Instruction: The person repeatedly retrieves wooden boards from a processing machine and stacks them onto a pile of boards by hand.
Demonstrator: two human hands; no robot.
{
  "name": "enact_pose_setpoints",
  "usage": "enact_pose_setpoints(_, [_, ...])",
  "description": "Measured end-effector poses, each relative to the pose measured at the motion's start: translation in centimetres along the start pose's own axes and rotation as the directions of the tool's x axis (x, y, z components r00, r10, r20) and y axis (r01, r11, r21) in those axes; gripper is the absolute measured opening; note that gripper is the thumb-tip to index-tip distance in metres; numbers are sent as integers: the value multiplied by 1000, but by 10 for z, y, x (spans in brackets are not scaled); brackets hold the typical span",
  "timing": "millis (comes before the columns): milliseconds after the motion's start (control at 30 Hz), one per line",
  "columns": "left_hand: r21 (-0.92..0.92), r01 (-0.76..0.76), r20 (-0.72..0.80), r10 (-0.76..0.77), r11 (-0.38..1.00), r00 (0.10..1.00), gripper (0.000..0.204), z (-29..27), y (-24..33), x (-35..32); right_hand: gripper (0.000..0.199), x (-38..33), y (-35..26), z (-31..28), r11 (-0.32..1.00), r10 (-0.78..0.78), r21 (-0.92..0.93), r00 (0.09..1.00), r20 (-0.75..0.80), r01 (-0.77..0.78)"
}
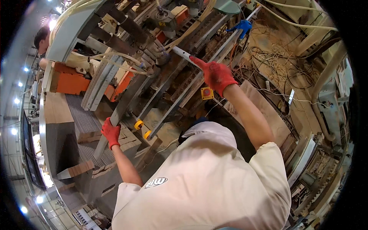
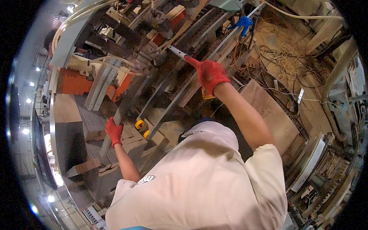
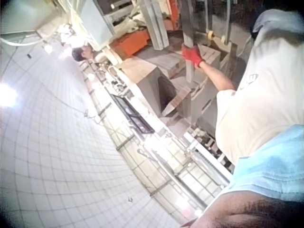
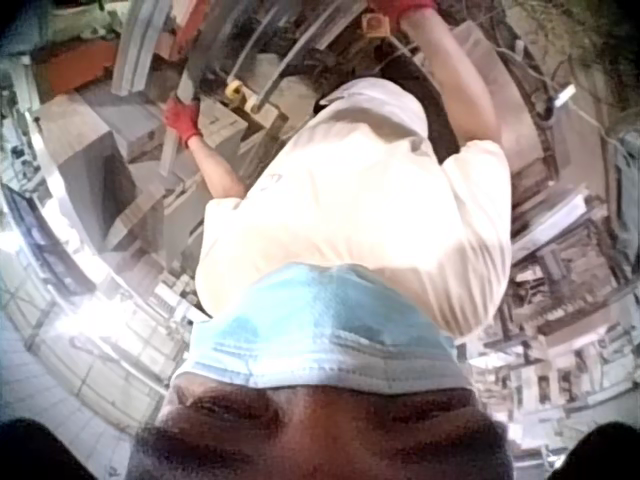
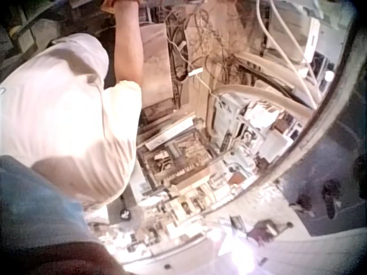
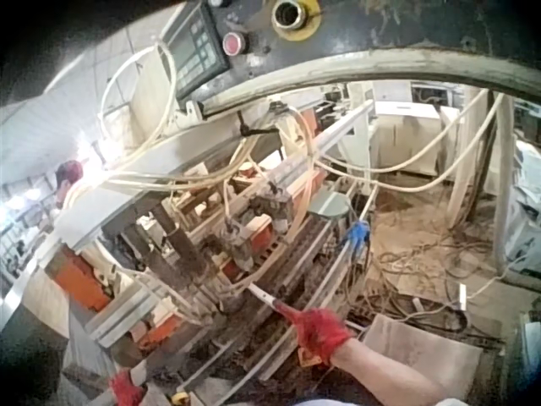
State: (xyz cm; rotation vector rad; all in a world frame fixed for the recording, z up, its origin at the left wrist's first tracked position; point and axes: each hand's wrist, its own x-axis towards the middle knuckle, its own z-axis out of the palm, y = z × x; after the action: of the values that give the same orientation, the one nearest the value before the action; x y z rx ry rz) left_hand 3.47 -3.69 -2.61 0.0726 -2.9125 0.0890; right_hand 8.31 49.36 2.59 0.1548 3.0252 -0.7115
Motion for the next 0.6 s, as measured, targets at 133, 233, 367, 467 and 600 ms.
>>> enact_pose_setpoints(133, [-5,30,43,-30,1000,999,54,-1,1,4,77,0,4,2,1000,-7,-22,1000,-3,7])
enact_pose_setpoints(233, [1,47,71,-47,999,996,54,-3,2,6,78,1,4,1,1000,-3,-8,1000,27,3])
enact_pose_setpoints(367, [0,10,19,-10,1000,1000,54,2,-2,5,77,2,3,-1,1000,-3,16,999,35,3])
enact_pose_setpoints(467, [15,46,75,-47,999,996,54,0,4,9,78,3,7,4,1000,-7,16,1000,13,6])
enact_pose_setpoints(600, [-2,18,-12,-18,1000,1000,54,8,-4,7,77,2,3,-3,1000,3,15,999,33,-3])
